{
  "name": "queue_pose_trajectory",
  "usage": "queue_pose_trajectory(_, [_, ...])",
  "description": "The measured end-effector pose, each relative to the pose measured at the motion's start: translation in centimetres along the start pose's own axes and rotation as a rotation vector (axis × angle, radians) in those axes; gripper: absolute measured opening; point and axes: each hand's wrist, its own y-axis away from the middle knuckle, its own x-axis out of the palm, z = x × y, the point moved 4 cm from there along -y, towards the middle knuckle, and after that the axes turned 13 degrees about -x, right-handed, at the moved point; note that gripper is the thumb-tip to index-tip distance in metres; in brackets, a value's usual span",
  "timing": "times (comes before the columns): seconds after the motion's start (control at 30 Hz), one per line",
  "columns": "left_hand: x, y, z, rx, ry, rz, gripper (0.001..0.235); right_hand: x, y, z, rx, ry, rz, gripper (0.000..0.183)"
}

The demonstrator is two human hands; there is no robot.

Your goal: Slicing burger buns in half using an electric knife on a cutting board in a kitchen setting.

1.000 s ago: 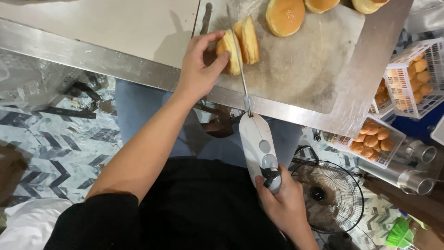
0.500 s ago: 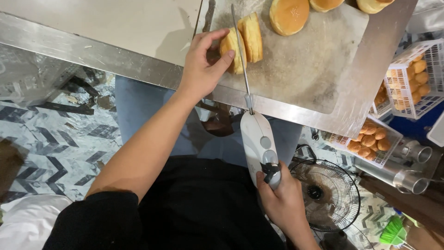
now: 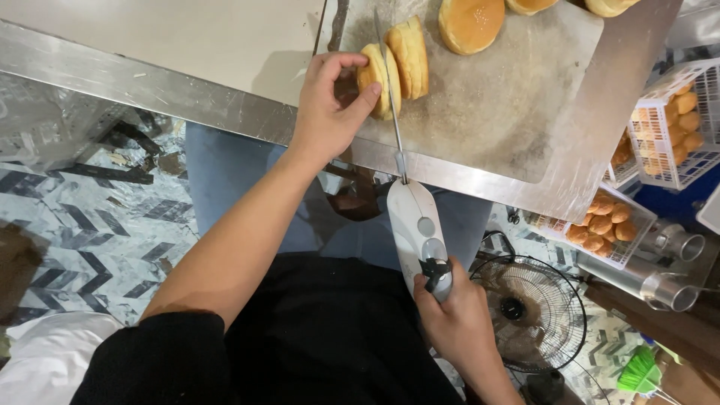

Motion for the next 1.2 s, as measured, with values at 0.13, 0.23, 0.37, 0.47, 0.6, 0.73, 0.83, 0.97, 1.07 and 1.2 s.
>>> queue_pose_trajectory(0.13, [0.2,0.1,0.3,-0.034,0.026,0.016,0.034,-0.1,-0.4,0.5,0.085,-0.009,0.059,0.032])
queue_pose_trajectory(0.23, [0.1,0.1,0.1,-0.037,-0.003,-0.005,0.033,-0.2,-0.8,0.6,0.102,0.0,0.07,0.033])
queue_pose_trajectory(0.37, [0.0,0.2,0.3,-0.021,-0.165,-0.093,0.033,-0.1,-1.3,0.8,0.099,-0.006,0.104,0.026])
queue_pose_trajectory(0.47, [0.1,0.2,0.4,-0.02,-0.203,-0.11,0.034,0.4,-1.5,0.8,0.014,-0.007,0.087,0.021])
queue_pose_trajectory(0.6, [0.0,0.4,0.6,-0.038,-0.249,-0.116,0.033,0.3,-2.3,0.8,0.058,0.013,0.102,0.021])
queue_pose_trajectory(0.73, [-0.2,0.6,0.7,-0.011,-0.264,-0.136,0.033,0.5,-2.9,0.3,0.118,0.018,0.137,0.027])
queue_pose_trajectory(0.83, [0.0,0.8,0.8,0.002,-0.281,-0.142,0.037,0.4,-2.4,-0.9,0.089,-0.026,0.109,0.032])
queue_pose_trajectory(0.97, [0.1,0.1,0.8,0.041,-0.269,-0.186,0.048,-0.3,-1.5,-2.0,0.072,-0.149,0.049,0.042])
queue_pose_trajectory(1.07, [0.9,-1.2,-1.4,0.198,-0.332,-0.114,0.057,0.5,-0.3,-6.0,0.074,-0.42,-0.103,0.02])
queue_pose_trajectory(1.2, [4.0,-3.7,-2.4,0.156,-0.397,-0.035,0.071,1.4,-0.5,-9.7,-0.226,-1.043,-0.243,0.019])
